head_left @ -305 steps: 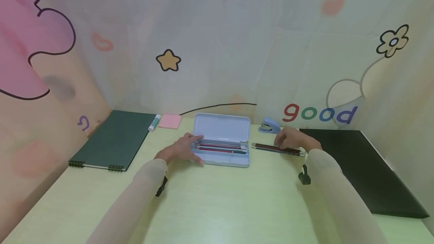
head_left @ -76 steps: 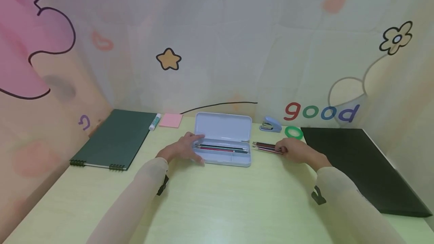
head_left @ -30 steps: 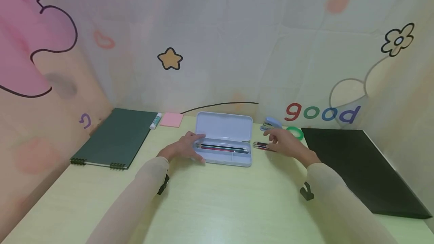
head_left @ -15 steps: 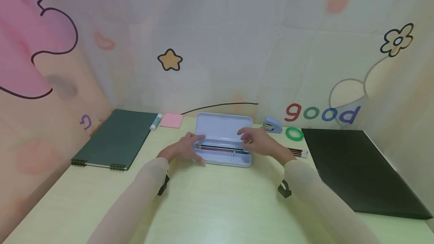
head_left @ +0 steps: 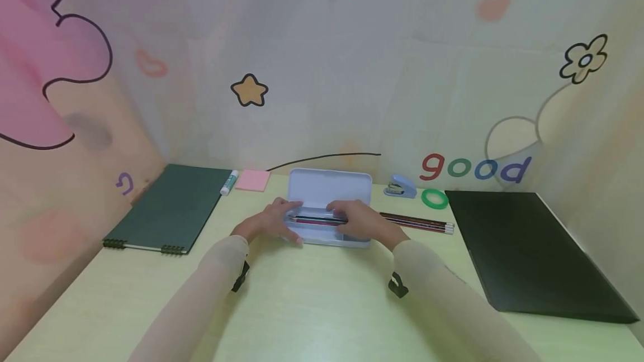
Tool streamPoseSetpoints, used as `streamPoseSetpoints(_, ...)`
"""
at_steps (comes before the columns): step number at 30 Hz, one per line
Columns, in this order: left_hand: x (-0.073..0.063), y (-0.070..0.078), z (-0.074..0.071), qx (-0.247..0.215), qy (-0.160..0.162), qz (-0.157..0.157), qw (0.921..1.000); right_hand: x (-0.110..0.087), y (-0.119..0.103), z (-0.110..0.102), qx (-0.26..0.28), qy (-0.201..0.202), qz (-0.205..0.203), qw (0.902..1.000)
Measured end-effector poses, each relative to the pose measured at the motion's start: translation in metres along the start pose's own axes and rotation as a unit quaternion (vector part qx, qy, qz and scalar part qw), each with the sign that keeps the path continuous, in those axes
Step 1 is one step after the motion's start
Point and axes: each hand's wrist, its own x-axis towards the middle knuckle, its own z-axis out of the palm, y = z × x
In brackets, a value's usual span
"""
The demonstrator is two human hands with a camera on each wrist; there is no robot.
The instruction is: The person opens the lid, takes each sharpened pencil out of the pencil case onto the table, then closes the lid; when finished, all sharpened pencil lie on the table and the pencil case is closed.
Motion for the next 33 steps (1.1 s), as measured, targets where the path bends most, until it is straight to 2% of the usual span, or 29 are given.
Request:
streamPoseSetpoints(7,0.0010,-0.0005,0.0016,0.001,0.002,-0.006,1.0000,0.0048,-0.0047,0.0054,-0.015,-0.017,0.017,0.9996)
streamPoseSetpoints(15,0.0019,-0.0025,0.0021,0.014,0.000,0.000,0.9999,0.0059,-0.0072,0.0053,-0.041,-0.042,-0.007,0.9983)
streamPoseSetpoints(33,0.0034,-0.0035,0.0013,0.013,-0.003,0.001,0.9999,0.0099,-0.0049,0.0028,-0.022,-0.043,-0.013,0.9987)
